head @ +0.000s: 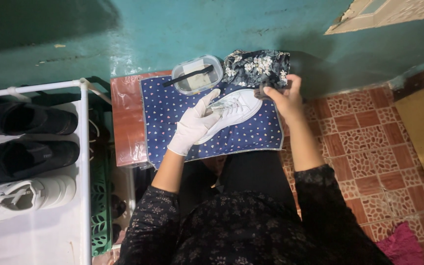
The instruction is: The person scrubs a white sneaker with a brush, dipping the brush into a container of liquid periodically. They clean the upper, sides, and sole of the shoe while holding it in their gloved hands.
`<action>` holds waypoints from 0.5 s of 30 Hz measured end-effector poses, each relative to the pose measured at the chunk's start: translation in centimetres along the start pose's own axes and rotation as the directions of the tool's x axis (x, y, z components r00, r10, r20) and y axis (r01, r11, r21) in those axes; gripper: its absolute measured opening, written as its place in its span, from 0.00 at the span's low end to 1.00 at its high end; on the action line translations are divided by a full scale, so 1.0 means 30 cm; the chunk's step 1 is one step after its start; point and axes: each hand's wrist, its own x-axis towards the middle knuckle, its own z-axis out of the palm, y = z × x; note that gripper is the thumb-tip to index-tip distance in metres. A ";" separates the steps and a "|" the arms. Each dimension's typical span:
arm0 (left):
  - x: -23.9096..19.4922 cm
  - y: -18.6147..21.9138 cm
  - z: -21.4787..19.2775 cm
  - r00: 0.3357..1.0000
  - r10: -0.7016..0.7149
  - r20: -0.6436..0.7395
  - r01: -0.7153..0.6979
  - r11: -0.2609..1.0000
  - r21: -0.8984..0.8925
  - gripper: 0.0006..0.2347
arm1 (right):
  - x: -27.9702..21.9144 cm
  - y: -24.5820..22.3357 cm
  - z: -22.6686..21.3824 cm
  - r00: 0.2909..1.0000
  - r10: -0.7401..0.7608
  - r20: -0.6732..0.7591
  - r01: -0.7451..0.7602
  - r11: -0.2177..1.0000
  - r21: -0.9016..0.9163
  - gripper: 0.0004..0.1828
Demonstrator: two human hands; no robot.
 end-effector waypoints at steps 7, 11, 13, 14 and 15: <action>-0.024 0.060 0.012 1.000 -0.020 -0.006 0.020 1.000 -0.019 0.29 | 0.026 -0.003 -0.012 0.995 -0.085 0.057 0.064 0.952 0.299 0.43; -0.025 0.075 0.017 0.999 -0.034 -0.017 0.033 0.999 -0.024 0.28 | 0.078 0.011 -0.007 0.997 -0.069 0.031 0.064 0.988 0.139 0.44; -0.021 0.059 0.010 0.999 -0.034 -0.021 0.034 0.999 -0.019 0.28 | 0.068 -0.004 -0.008 0.997 -0.073 -0.003 0.072 0.991 0.109 0.46; -0.011 0.031 0.006 0.999 -0.032 -0.021 0.032 0.999 -0.019 0.29 | 0.045 -0.013 -0.009 0.996 -0.079 0.039 0.071 0.983 0.167 0.46; -0.004 0.001 0.005 0.999 -0.032 -0.021 0.032 0.999 -0.019 0.29 | 0.019 -0.019 -0.012 0.993 -0.085 0.081 0.065 0.973 0.223 0.45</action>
